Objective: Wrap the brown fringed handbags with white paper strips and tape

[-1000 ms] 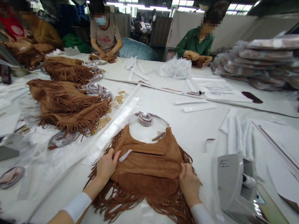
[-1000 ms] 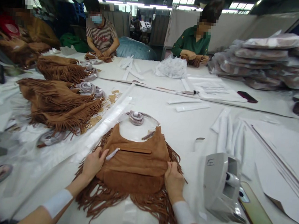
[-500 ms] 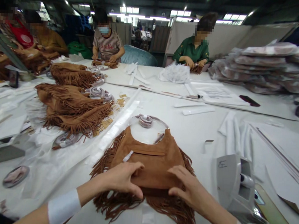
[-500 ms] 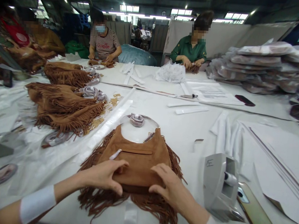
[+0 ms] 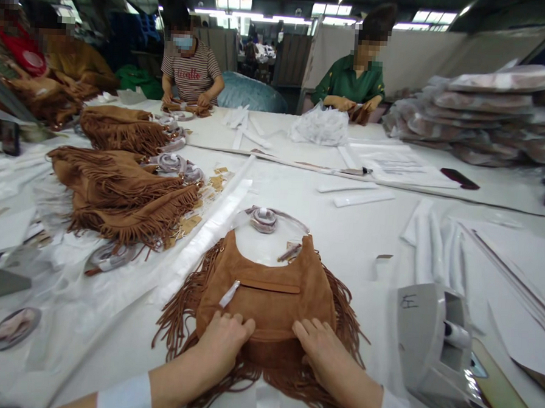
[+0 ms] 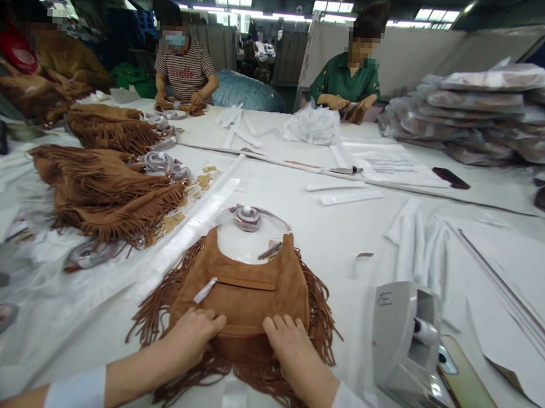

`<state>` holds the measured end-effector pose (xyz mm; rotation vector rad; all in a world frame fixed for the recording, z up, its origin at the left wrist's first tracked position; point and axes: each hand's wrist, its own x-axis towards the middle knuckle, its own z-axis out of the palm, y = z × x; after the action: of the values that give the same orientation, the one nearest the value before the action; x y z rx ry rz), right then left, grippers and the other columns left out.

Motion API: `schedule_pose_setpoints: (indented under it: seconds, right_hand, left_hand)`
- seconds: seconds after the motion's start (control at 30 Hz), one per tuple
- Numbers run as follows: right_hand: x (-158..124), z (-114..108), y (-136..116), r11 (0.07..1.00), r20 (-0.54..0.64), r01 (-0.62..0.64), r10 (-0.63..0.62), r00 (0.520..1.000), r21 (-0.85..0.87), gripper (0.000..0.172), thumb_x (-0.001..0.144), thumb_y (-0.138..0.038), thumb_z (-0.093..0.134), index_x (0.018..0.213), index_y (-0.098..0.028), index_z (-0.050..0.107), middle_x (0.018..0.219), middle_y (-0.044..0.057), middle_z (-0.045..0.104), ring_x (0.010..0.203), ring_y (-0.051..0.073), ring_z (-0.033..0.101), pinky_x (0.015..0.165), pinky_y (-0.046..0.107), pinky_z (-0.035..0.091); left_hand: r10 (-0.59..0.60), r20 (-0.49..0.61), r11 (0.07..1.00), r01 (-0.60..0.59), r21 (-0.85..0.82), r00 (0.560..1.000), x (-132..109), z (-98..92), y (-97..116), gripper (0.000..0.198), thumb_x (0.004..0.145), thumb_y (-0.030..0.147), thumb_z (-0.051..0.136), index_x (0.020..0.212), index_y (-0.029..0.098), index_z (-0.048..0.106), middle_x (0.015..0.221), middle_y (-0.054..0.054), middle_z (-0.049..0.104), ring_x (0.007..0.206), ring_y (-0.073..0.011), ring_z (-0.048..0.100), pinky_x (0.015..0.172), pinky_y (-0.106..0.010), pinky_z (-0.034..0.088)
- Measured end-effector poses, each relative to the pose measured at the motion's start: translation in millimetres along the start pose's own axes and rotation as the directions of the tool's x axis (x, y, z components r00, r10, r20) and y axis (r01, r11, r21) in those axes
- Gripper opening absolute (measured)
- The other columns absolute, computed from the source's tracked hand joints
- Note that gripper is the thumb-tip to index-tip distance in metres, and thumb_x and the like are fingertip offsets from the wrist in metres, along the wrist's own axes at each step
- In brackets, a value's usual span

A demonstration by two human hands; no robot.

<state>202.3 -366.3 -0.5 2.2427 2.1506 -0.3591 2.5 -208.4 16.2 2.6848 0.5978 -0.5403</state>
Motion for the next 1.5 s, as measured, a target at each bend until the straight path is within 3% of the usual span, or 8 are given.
schedule_pose_setpoints:
  seconds: [0.13, 0.23, 0.4, 0.6, 0.8, 1.23, 1.33, 1.5]
  right_hand:
    - [-8, 9, -4, 1.000, -0.092, -0.014, 0.014, 0.996, 0.000, 0.059, 0.064, 0.007, 0.046, 0.117, -0.020, 0.054, 0.100, 0.007, 0.063, 0.092, 0.025, 0.058, 0.086, 0.042, 0.047]
    - [-14, 9, -5, 0.999, -0.214, 0.037, -0.037, 0.976, -0.004, 0.066, 0.071, 0.002, 0.047, 0.133, -0.021, 0.044, 0.119, 0.012, 0.060, 0.105, 0.027, 0.058, 0.091, 0.048, 0.048]
    - [-23, 14, -4, 0.988, -0.465, 0.144, -0.150, 0.872, -0.048, 0.036, 0.087, -0.011, 0.050, 0.122, -0.020, 0.053, 0.125, 0.018, 0.056, 0.117, 0.028, 0.054, 0.099, 0.059, 0.044]
    - [-30, 18, -11, 0.968, -0.620, 0.227, -0.241, 0.746, -0.104, 0.034, 0.088, -0.006, 0.050, 0.119, -0.019, 0.056, 0.122, 0.017, 0.055, 0.120, 0.027, 0.051, 0.104, 0.064, 0.037]
    - [-26, 12, -18, 0.969, -0.639, 0.226, -0.234, 0.733, -0.097, 0.025, 0.087, -0.007, 0.055, 0.109, -0.017, 0.059, 0.113, 0.014, 0.057, 0.111, 0.024, 0.053, 0.102, 0.064, 0.041]
    - [-26, 24, -27, 0.976, -0.598, 0.200, -0.212, 0.773, -0.087, 0.025, 0.094, -0.009, 0.040, 0.095, -0.017, 0.064, 0.090, 0.006, 0.060, 0.092, 0.020, 0.050, 0.102, 0.058, 0.032]
    - [-19, 26, -22, 0.972, -0.550, 0.222, -0.229, 0.803, -0.080, 0.026, 0.095, -0.010, 0.037, 0.095, -0.017, 0.063, 0.088, 0.006, 0.060, 0.089, 0.020, 0.050, 0.100, 0.054, 0.033]
    - [-9, 31, -5, 0.967, -0.424, 0.249, -0.246, 0.871, -0.049, 0.028, 0.096, -0.010, 0.033, 0.095, -0.016, 0.060, 0.086, 0.006, 0.059, 0.080, 0.019, 0.048, 0.091, 0.043, 0.037]
  left_hand:
    - [0.054, -0.129, 0.999, -0.055, 0.001, 0.990, -8, 6.6, 0, 0.069, 0.070, 0.004, 0.054, 0.134, 0.026, 0.044, 0.102, -0.010, 0.062, 0.096, -0.0272, 0.061, 0.098, -0.051, 0.041]
    - [0.152, -0.303, 0.988, -0.152, 0.024, 0.941, -13, 6.1, 7, 0.069, 0.074, 0.015, 0.064, 0.136, 0.029, 0.039, 0.115, -0.009, 0.057, 0.105, -0.0266, 0.057, 0.107, -0.056, 0.029]
    - [0.255, -0.605, 0.967, -0.198, 0.160, 0.754, -13, 20.5, 22, 0.025, 0.086, 0.029, 0.061, 0.111, 0.025, 0.057, 0.109, -0.010, 0.056, 0.089, -0.0228, 0.052, 0.091, -0.048, 0.039]
    - [0.299, -0.786, 0.952, -0.219, 0.212, 0.541, -18, 37.5, 21, 0.033, 0.093, 0.015, 0.045, 0.122, 0.028, 0.056, 0.108, -0.009, 0.056, 0.096, -0.0213, 0.049, 0.096, -0.045, 0.033]
    - [0.318, -0.697, 0.948, -0.222, 0.227, 0.643, -18, 38.3, 24, 0.022, 0.094, 0.017, 0.045, 0.108, 0.021, 0.061, 0.098, -0.006, 0.061, 0.086, -0.0196, 0.050, 0.093, -0.044, 0.033]
    - [0.340, -0.694, 0.939, -0.196, 0.281, 0.634, -6, 51.7, 22, 0.017, 0.091, 0.013, 0.043, 0.086, 0.018, 0.059, 0.072, -0.002, 0.052, 0.070, -0.0186, 0.044, 0.085, -0.042, 0.036]
    - [0.349, -0.626, 0.934, -0.207, 0.290, 0.697, 1, 53.2, 17, 0.014, 0.090, 0.015, 0.044, 0.086, 0.018, 0.057, 0.074, -0.003, 0.053, 0.068, -0.0195, 0.045, 0.076, -0.040, 0.037]
    - [0.267, -0.408, 0.955, -0.185, 0.230, 0.873, 11, 42.3, 9, 0.013, 0.092, 0.015, 0.046, 0.084, 0.021, 0.055, 0.077, -0.002, 0.056, 0.072, -0.0204, 0.050, 0.067, -0.036, 0.038]
